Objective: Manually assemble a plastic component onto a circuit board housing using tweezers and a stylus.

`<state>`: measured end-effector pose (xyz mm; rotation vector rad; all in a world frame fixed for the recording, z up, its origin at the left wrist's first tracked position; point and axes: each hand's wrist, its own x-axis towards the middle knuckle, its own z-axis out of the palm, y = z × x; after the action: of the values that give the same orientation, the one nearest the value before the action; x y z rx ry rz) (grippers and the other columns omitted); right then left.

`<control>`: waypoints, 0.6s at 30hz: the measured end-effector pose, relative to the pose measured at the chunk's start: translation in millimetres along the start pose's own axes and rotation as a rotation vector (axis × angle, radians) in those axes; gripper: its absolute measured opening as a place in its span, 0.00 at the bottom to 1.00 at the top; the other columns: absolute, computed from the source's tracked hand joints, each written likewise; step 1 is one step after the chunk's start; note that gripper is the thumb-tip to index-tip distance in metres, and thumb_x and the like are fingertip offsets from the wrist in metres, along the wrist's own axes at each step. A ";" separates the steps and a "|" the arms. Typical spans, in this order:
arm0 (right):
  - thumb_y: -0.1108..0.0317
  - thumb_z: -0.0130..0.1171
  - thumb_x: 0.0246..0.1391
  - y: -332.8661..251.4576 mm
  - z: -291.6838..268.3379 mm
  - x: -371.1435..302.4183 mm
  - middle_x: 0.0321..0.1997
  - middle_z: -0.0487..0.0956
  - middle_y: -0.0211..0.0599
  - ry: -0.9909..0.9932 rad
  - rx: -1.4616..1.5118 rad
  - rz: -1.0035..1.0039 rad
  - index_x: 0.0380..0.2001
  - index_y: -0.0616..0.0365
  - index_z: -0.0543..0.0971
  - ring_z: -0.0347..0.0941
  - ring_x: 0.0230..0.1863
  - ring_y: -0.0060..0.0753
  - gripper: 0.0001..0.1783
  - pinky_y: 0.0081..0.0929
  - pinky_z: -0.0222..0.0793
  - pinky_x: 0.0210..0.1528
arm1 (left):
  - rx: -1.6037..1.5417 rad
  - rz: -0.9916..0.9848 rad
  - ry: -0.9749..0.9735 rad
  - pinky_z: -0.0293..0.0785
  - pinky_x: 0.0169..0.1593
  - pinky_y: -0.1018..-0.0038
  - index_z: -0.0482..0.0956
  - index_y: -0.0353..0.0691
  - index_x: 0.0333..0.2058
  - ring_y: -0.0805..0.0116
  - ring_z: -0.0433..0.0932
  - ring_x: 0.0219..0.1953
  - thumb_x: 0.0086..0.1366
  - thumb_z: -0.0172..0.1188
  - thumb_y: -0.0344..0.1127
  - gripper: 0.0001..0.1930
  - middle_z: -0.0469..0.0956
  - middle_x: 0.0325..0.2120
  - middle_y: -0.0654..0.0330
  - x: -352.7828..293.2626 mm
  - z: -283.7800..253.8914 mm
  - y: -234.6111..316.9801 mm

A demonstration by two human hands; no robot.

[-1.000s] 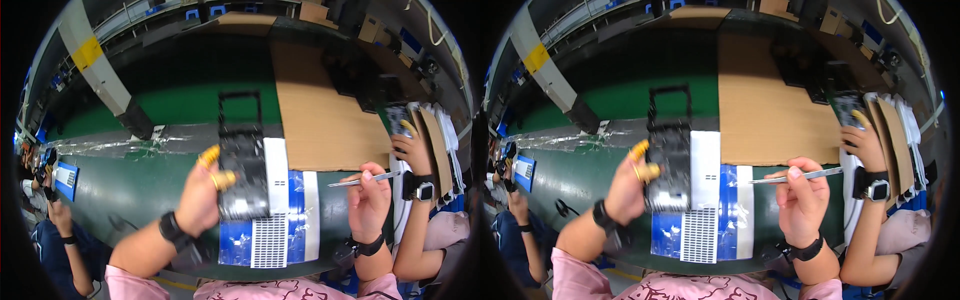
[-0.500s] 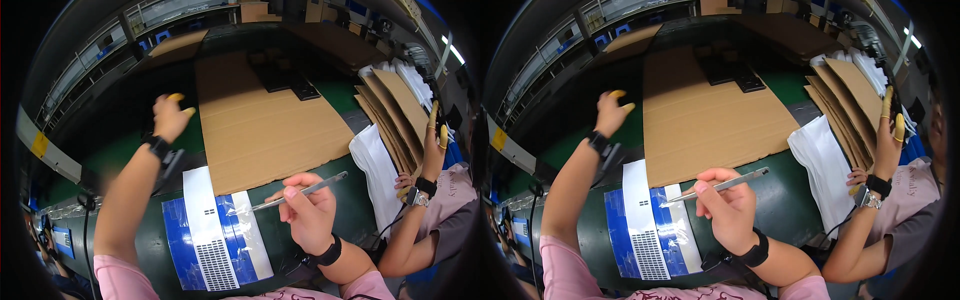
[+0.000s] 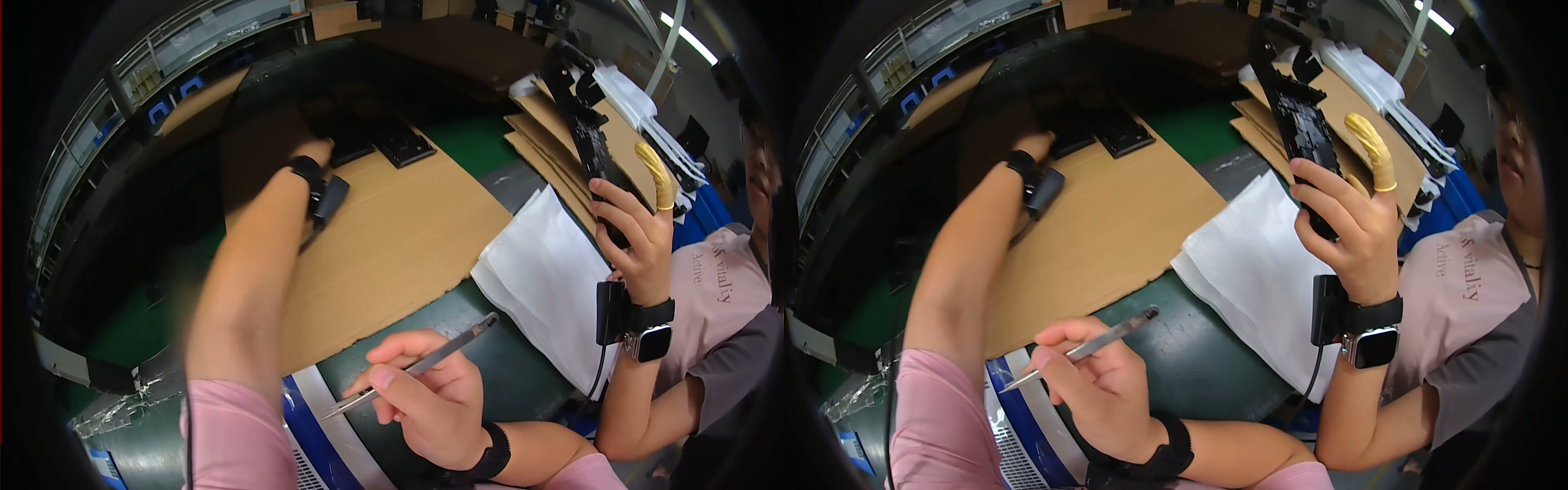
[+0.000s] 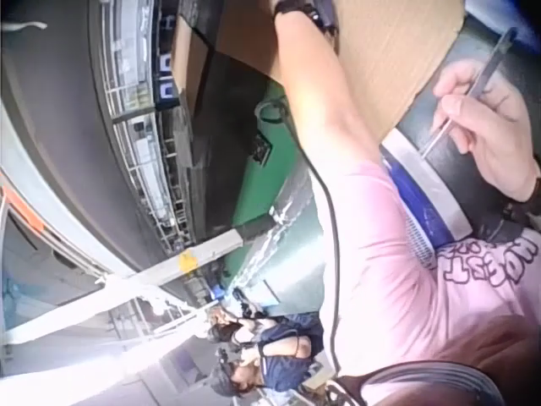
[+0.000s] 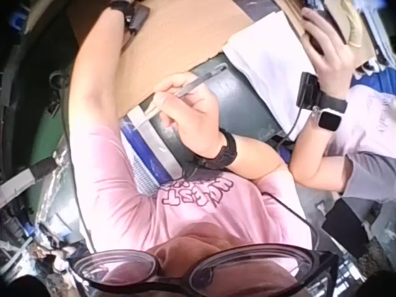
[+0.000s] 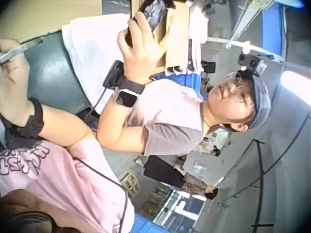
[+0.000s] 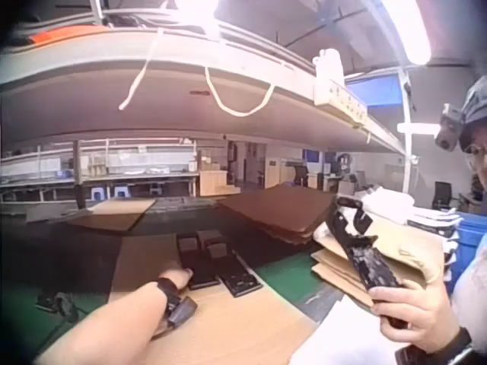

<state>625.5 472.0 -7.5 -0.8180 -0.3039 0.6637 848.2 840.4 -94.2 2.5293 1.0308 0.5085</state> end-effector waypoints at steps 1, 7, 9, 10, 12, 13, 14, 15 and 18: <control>0.78 0.49 0.49 -2.4 0.4 -1.4 0.26 0.76 0.43 -0.011 -0.010 0.010 0.35 0.66 0.70 0.66 0.17 0.19 0.08 0.13 0.61 0.19 | -0.157 -0.014 -0.142 0.67 0.46 0.64 0.74 0.32 0.40 0.57 0.73 0.39 0.57 0.49 0.47 0.22 0.72 0.39 0.47 -0.1 -18.4 1.6; 0.74 0.50 0.50 -2.7 2.4 -4.4 0.24 0.77 0.44 0.044 -0.105 0.025 0.34 0.62 0.69 0.63 0.15 0.16 0.07 0.11 0.55 0.16 | -1.277 -0.183 -0.290 0.76 0.36 0.72 0.72 0.34 0.28 0.69 0.74 0.31 0.56 0.54 0.29 0.04 0.71 0.25 0.60 -118.5 -156.7 -28.2; 0.72 0.50 0.50 6.4 -4.1 -1.0 0.22 0.76 0.45 0.052 -0.131 -0.053 0.33 0.61 0.69 0.62 0.13 0.15 0.06 0.10 0.53 0.14 | -1.335 -0.077 -0.375 0.71 0.42 0.69 0.73 0.36 0.30 0.71 0.74 0.32 0.57 0.54 0.29 0.04 0.75 0.27 0.62 -188.6 -196.9 -27.9; 0.73 0.51 0.50 17.4 -4.8 2.2 0.23 0.75 0.39 0.005 -0.106 0.000 0.33 0.62 0.69 0.63 0.16 0.15 0.06 0.11 0.55 0.17 | -1.417 -0.174 -0.370 0.70 0.46 0.70 0.72 0.35 0.35 0.70 0.75 0.35 0.58 0.52 0.29 0.07 0.75 0.32 0.59 -226.3 -216.7 -51.8; 0.73 0.52 0.50 19.2 2.6 -0.7 0.24 0.74 0.34 -0.040 -0.170 0.023 0.32 0.63 0.70 0.64 0.17 0.14 0.06 0.11 0.57 0.18 | -1.685 -0.008 -0.481 0.70 0.47 0.63 0.71 0.37 0.39 0.67 0.74 0.39 0.58 0.50 0.29 0.09 0.75 0.34 0.59 -282.6 -245.5 -117.2; 0.72 0.52 0.50 24.9 5.1 1.5 0.23 0.74 0.33 -0.040 -0.242 0.028 0.32 0.63 0.70 0.63 0.16 0.14 0.06 0.10 0.55 0.17 | -1.542 -0.340 -0.069 0.69 0.49 0.62 0.70 0.36 0.41 0.66 0.74 0.40 0.58 0.48 0.28 0.12 0.74 0.36 0.58 -320.8 -257.2 -105.7; 0.71 0.53 0.50 30.3 4.7 5.0 0.22 0.74 0.33 -0.055 -0.306 0.027 0.31 0.63 0.70 0.63 0.16 0.13 0.07 0.10 0.53 0.16 | -1.616 -0.320 -0.116 0.69 0.49 0.61 0.69 0.36 0.42 0.64 0.74 0.41 0.57 0.47 0.28 0.13 0.74 0.37 0.56 -347.6 -266.0 -95.4; 0.71 0.53 0.50 34.7 2.2 8.1 0.22 0.75 0.33 -0.103 -0.364 0.015 0.31 0.63 0.71 0.63 0.16 0.13 0.07 0.10 0.54 0.16 | -1.693 -0.287 -0.168 0.69 0.49 0.61 0.69 0.35 0.43 0.63 0.73 0.42 0.55 0.47 0.27 0.15 0.73 0.39 0.55 -370.4 -270.9 -89.2; 0.70 0.54 0.50 35.9 9.4 8.0 0.22 0.75 0.34 -0.157 -0.432 0.086 0.31 0.63 0.72 0.65 0.16 0.14 0.07 0.10 0.56 0.16 | -1.722 -0.331 -0.063 0.70 0.48 0.62 0.63 0.32 0.48 0.59 0.73 0.41 0.48 0.45 0.25 0.23 0.72 0.39 0.53 -422.7 -266.9 -86.8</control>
<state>611.6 500.5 -28.5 -1.1984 -0.5694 0.7565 393.1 645.9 17.9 0.8242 0.4719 0.7211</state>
